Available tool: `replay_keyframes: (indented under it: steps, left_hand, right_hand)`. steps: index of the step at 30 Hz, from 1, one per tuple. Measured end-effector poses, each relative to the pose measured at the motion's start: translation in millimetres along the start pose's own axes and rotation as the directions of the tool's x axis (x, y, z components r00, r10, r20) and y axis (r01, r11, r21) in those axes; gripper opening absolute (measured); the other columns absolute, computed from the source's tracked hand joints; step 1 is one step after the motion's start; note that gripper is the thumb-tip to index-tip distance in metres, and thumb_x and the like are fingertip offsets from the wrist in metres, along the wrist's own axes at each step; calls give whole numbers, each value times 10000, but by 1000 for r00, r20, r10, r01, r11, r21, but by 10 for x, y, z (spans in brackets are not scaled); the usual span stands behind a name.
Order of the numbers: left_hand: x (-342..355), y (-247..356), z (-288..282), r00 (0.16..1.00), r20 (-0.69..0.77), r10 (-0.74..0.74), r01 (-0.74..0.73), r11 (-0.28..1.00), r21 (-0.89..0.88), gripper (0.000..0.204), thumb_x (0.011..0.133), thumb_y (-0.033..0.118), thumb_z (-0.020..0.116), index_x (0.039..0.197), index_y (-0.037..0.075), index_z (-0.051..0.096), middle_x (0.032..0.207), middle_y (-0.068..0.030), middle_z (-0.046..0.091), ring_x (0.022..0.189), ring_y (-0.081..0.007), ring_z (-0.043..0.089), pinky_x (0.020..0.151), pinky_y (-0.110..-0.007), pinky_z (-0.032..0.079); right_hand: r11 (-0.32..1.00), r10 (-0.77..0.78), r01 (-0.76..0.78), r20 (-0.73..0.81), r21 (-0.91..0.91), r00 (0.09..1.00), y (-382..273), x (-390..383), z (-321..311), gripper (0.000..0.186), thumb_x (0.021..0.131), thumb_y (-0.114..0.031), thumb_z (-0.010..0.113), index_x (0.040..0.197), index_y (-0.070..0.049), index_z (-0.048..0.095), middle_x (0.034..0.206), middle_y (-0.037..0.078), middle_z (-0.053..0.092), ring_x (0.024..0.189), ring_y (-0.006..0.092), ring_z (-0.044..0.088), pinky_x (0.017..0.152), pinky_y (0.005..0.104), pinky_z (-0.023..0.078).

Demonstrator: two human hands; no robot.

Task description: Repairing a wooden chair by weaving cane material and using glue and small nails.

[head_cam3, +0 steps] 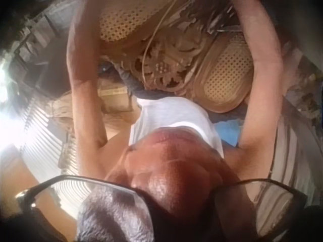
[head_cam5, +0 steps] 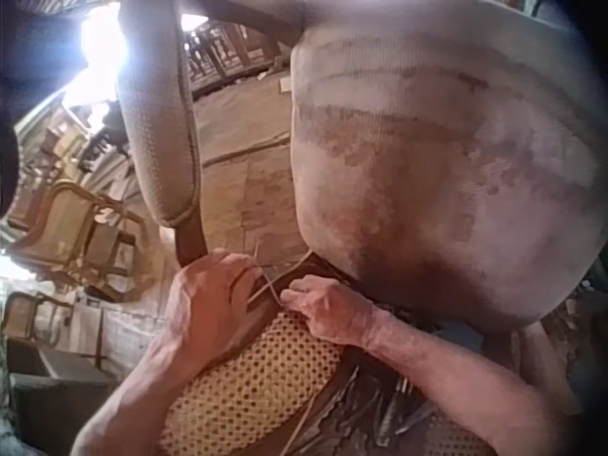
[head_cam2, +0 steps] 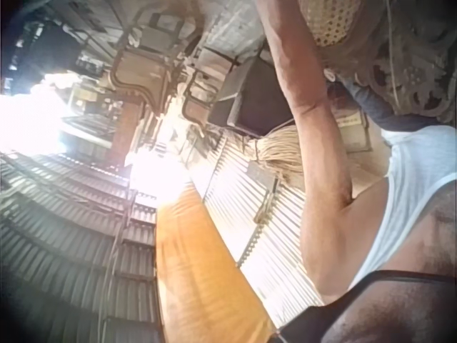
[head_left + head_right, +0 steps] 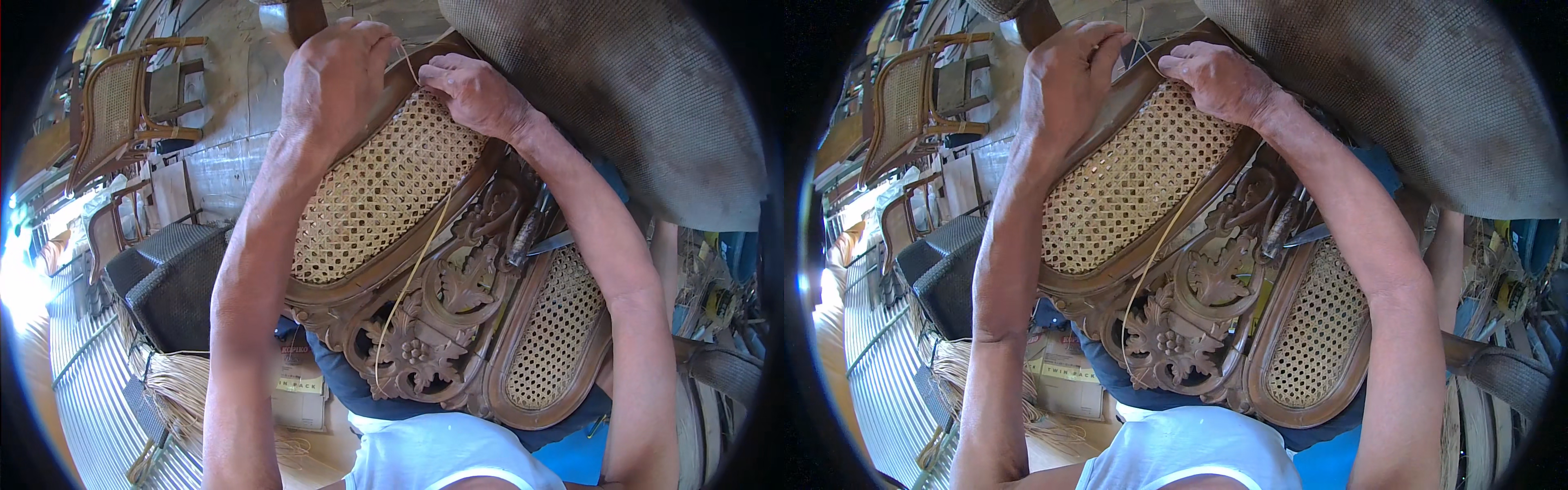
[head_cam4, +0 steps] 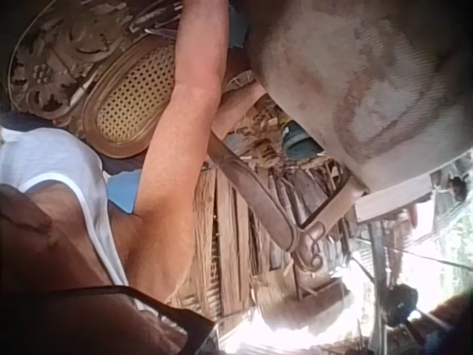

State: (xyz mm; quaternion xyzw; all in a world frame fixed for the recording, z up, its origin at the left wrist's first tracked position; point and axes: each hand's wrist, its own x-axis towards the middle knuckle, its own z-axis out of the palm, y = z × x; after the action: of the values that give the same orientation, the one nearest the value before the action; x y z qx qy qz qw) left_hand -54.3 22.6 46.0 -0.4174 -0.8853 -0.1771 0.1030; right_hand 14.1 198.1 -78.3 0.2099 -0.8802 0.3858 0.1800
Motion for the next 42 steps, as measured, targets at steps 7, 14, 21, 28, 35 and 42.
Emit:
replay_keyframes:
  steps: [7,14,21,28,35,42]
  left_hand:
    - [-259,90,-306,988,97,-122,127,991,-46,201,938,217,661,1003,42,736,931,-143,726,865,-335,699,791,-412,552]
    - [-554,40,-478,974,207,-96,84,994,65,208,929,218,692,1033,48,751,946,-138,734,859,-303,703,807,-410,533]
    - [-659,-87,-479,952,294,-85,151,966,-209,219,877,183,768,1026,24,749,1012,-116,732,948,-273,676,899,-385,502]
    - [-650,-164,-439,952,296,-81,151,963,-221,223,877,181,784,1012,9,744,1004,-96,731,944,-228,684,877,-352,527]
    - [-677,-276,-385,847,415,-333,497,773,-394,304,873,295,792,943,3,742,920,-83,718,856,-170,683,790,-310,546]
    - [-524,-400,-397,595,495,-634,795,372,-480,406,879,362,807,1014,-5,700,933,-72,675,839,-114,661,719,-286,564]
  right_hand:
    - [998,-16,17,21,-62,1000,-49,31,-26,265,780,72,621,1023,-34,621,950,88,658,959,289,666,852,370,574]
    - [965,-124,137,74,-224,990,-95,102,-21,280,787,45,642,1045,-62,623,970,113,666,951,275,684,838,343,588]
    - [997,66,-65,-43,40,997,-97,-17,23,235,781,38,663,1001,-37,630,963,122,667,940,314,679,852,381,581]
    - [993,100,-96,-54,68,994,-153,-52,-32,184,794,58,655,952,-24,609,931,128,678,940,336,678,811,418,566]
    - [981,145,-141,-26,133,989,-146,16,-42,189,821,73,630,970,-42,612,951,121,687,939,332,687,808,411,573]
    - [989,121,-121,0,81,993,-135,54,-45,216,825,72,631,1009,-39,606,960,124,692,951,328,690,839,405,584]
